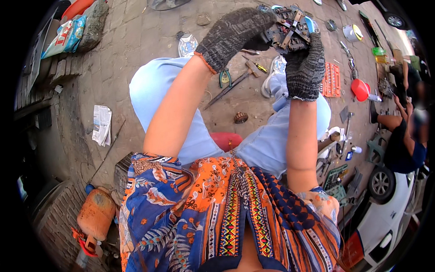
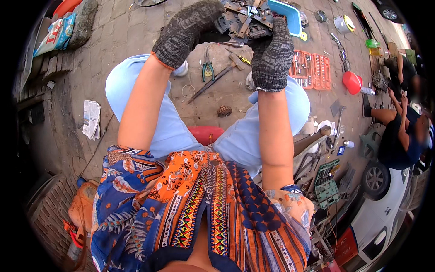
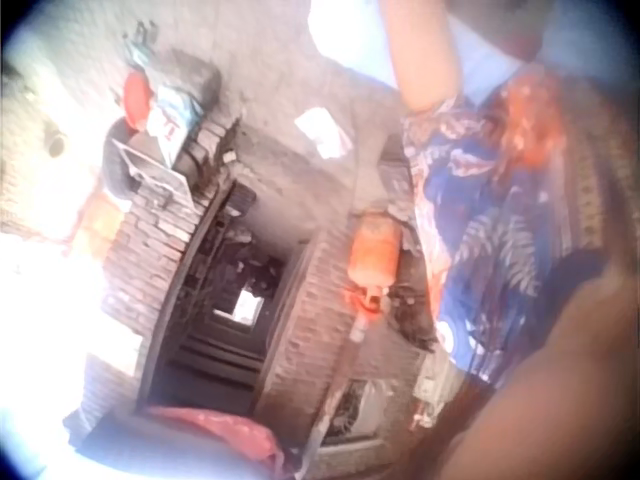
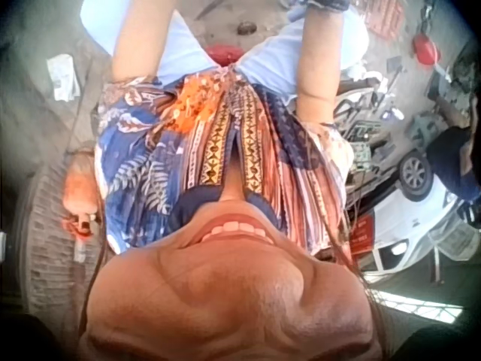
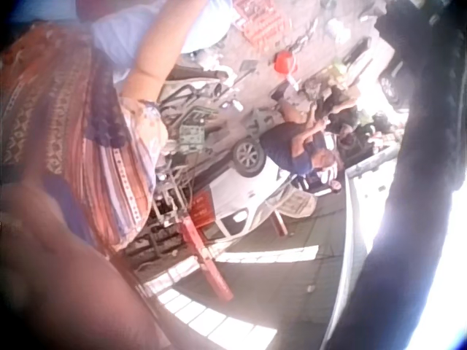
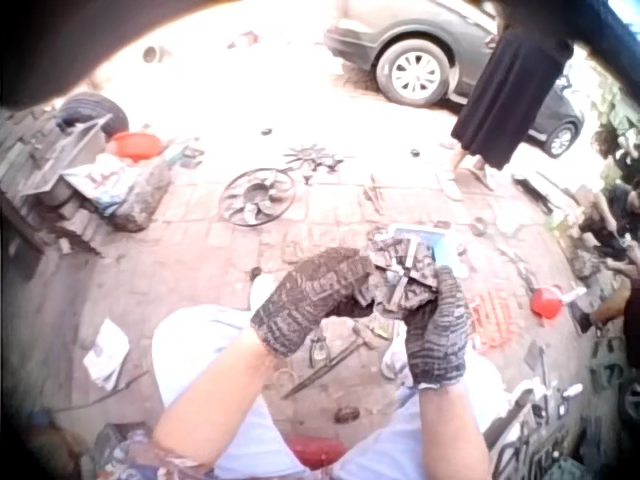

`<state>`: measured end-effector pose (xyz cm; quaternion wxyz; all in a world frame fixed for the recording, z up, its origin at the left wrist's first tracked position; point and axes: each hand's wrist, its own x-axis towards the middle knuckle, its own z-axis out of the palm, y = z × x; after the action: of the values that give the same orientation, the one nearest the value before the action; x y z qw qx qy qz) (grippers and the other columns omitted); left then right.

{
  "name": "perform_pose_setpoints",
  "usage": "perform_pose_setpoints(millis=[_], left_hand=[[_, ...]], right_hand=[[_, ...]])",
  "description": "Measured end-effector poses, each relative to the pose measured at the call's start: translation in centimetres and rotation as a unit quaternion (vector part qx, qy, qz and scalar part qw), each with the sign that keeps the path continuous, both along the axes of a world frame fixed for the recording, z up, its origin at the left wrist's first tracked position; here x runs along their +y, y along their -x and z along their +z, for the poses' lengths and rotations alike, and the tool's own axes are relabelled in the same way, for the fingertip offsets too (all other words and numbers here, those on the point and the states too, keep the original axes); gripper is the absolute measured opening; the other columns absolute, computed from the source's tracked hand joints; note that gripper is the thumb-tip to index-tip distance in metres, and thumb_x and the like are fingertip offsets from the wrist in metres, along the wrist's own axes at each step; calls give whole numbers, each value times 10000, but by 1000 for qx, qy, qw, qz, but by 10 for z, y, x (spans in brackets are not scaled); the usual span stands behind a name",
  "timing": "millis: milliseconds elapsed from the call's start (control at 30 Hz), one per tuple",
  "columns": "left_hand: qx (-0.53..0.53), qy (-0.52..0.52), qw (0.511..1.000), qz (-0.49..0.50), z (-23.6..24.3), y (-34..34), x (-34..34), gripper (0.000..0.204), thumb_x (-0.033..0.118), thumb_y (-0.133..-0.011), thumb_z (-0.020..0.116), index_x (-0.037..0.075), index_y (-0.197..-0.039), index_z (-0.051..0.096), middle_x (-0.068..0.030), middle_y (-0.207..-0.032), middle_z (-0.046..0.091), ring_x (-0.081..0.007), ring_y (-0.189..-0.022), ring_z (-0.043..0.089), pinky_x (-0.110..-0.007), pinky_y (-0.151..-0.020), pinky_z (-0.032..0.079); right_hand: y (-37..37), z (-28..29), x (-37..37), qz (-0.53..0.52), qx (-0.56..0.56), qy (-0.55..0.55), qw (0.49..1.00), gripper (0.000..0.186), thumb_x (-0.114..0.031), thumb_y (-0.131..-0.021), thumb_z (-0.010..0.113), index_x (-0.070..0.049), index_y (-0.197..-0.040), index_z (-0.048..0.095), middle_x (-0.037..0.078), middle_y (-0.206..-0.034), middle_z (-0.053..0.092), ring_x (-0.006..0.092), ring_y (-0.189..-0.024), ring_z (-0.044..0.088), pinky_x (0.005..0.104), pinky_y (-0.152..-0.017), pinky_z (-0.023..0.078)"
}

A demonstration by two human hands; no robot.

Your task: The person sits cross-legged on a stool and uses pliers, a hammer, and a screwdriver to disassemble and manipulate a small mechanical component. They repeatedly strike the part with a hammer and use pliers to adjust or remove small pieces, working over a concrete floor scattered with tools and parts.

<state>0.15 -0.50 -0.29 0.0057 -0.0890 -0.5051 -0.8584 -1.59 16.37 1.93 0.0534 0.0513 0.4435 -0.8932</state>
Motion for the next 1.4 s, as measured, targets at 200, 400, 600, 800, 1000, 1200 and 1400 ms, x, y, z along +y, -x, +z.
perform_pose_setpoints(millis=[200,400,600,800,1000,1200,1400], left_hand=[[-20,215,975,-44,45,-32,7,332,231,-843,645,-8,-1070,604,-87,-837,668,-136,-756,643,-275,-716,511],[-25,333,940,-67,54,-33,11,235,235,-863,620,35,-983,648,-47,-792,657,-110,-698,607,-257,-623,485],[95,365,925,-48,43,-42,12,203,220,-874,603,58,-975,671,-24,-770,642,-82,-661,570,-257,-560,453],[162,409,897,-46,39,-45,5,223,237,-864,588,156,-1058,663,-49,-815,646,-186,-727,587,-315,-653,476],[60,330,940,-67,42,-55,6,246,227,-846,620,110,-1057,664,-68,-934,675,-186,-829,628,-315,-760,492],[110,317,939,-72,42,-57,-1,278,187,-819,661,38,-1053,648,-66,-991,679,-123,-894,623,-285,-792,496],[240,487,840,16,26,-51,-14,254,226,-785,683,88,-998,670,-95,-756,653,-224,-701,642,-311,-586,498]], right_hand=[[4,10,11,25,56,17,998,424,-367,-913,514,-31,-1171,533,117,-1092,611,237,-985,603,384,-860,505],[-1,3,14,-66,285,-408,865,318,-171,-899,500,-9,-1171,530,139,-1072,611,269,-964,602,365,-832,505],[-9,12,6,99,32,-5,995,263,-168,-931,489,6,-1117,558,112,-1016,607,207,-964,577,353,-836,484],[-10,-2,4,156,-54,74,983,354,-280,-915,532,-18,-1153,551,120,-1078,626,230,-959,628,333,-765,558],[-20,-9,3,191,-141,115,965,360,-300,-916,519,-60,-1182,549,125,-1091,623,242,-950,629,342,-761,558],[-27,-16,-4,239,-207,130,940,357,-345,-919,499,-89,-1158,571,96,-1024,647,207,-859,654,305,-659,573],[-12,-31,-21,89,79,-135,984,315,-315,-936,492,-48,-1078,577,102,-961,626,216,-856,625,351,-736,531]])
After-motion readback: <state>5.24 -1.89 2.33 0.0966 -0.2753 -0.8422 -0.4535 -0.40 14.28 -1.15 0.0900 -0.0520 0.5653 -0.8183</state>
